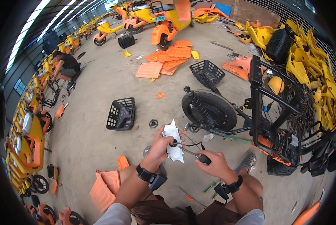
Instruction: The person holds a plastic motorcycle component and uses a screwdriver to tighten or loosen screws on an internal metal bracket.
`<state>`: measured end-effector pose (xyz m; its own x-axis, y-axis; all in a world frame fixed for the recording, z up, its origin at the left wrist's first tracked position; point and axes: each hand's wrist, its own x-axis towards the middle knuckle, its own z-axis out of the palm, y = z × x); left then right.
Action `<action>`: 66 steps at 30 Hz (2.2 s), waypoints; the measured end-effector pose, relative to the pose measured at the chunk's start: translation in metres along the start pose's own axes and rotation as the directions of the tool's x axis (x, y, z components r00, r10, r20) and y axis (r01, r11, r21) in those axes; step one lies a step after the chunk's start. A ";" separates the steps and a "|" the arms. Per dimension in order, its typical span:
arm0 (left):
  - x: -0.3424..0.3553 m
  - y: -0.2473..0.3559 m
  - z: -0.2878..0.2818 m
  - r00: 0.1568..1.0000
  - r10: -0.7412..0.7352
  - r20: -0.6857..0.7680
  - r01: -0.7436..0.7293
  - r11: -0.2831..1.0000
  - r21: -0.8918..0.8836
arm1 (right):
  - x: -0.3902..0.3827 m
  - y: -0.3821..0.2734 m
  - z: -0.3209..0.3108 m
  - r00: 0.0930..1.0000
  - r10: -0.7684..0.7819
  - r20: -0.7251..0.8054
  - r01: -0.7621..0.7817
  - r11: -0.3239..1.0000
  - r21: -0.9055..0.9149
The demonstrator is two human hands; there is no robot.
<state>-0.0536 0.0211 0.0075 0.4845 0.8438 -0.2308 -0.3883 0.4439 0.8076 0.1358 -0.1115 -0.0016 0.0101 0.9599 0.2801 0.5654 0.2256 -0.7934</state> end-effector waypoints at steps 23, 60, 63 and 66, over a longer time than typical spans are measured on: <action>0.002 0.006 0.006 0.992 -0.009 -0.126 0.007 1.000 -0.017 | -0.005 0.008 -0.002 0.999 -0.038 0.037 0.034 0.993 0.114; 0.003 -0.012 0.002 0.998 0.040 -0.054 -0.025 0.967 0.253 | -0.023 0.002 0.000 0.993 -0.113 0.025 0.113 0.993 0.032; 0.008 -0.024 -0.007 0.992 0.053 -0.117 -0.001 0.916 0.402 | -0.020 -0.001 -0.002 0.988 0.049 0.148 -0.076 0.980 0.184; 0.009 -0.024 -0.011 0.998 0.003 -0.056 0.022 0.903 0.430 | -0.013 -0.001 -0.014 0.763 0.350 0.544 -0.616 0.648 0.447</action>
<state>-0.0485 0.0214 -0.0196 0.4389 0.8605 -0.2587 -0.0034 0.2895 0.9572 0.1466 -0.1264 0.0028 -0.2428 0.9017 -0.3578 -0.0083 -0.3708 -0.9287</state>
